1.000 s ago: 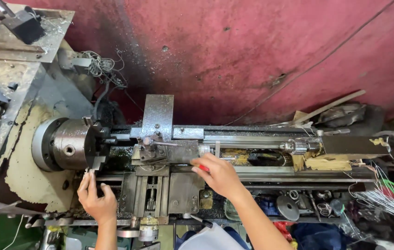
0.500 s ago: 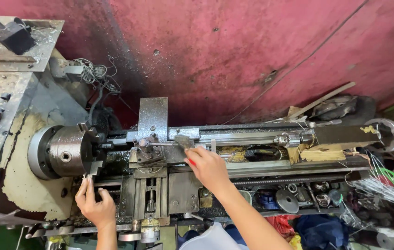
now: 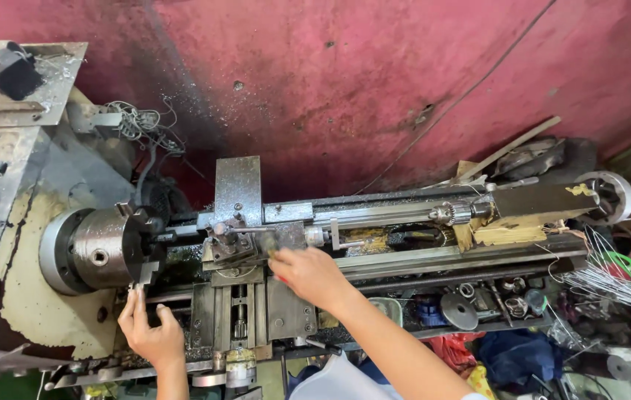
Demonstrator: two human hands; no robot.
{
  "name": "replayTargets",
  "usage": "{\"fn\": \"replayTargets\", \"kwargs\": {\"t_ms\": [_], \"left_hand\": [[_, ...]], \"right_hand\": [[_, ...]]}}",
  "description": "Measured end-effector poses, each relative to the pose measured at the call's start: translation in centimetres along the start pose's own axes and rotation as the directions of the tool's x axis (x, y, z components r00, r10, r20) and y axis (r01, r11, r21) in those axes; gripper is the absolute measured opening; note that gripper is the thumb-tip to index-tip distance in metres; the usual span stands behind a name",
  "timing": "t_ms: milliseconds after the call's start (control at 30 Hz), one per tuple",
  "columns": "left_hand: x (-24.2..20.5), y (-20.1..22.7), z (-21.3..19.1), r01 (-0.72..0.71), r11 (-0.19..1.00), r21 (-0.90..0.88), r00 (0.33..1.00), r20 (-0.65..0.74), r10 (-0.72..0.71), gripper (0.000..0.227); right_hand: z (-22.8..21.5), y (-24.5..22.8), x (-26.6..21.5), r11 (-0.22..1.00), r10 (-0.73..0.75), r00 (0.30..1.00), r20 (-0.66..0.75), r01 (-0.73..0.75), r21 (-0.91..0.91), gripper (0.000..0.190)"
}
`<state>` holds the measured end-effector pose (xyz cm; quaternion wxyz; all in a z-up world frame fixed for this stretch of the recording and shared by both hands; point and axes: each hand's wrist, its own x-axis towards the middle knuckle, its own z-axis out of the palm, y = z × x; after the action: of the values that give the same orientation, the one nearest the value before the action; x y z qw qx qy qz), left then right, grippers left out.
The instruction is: The person uses a brush to clean metal shavings and debris from the bed and carriage of a metal lathe. They move the carriage along the bed to access different areas while sweeping the metal chips away.
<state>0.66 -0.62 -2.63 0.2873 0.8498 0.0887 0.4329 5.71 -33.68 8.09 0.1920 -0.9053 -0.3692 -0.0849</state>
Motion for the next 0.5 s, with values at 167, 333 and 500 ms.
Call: {"fn": "replayTargets", "kwargs": {"t_ms": [167,333,500], "left_hand": [[0.3,0.0,-0.2,-0.041,0.999,-0.017,0.999,-0.007,0.041,0.051],[0.6,0.7,0.2,-0.053,0.998,-0.04,0.998,-0.047,0.051,0.05],[0.4,0.2,0.3,-0.07,0.997,-0.025,0.996,-0.05,0.069,0.047]], "right_hand": [[-2.4,-0.9,-3.7,1.0,0.029,0.995,-0.099,-0.03,-0.009,0.017],[-1.1,0.5,-5.5,0.98,0.177,0.93,-0.323,-0.197,-0.031,0.021],[0.1,-1.7,-9.0,0.988,0.102,0.973,-0.209,-0.076,0.131,0.016]]}}
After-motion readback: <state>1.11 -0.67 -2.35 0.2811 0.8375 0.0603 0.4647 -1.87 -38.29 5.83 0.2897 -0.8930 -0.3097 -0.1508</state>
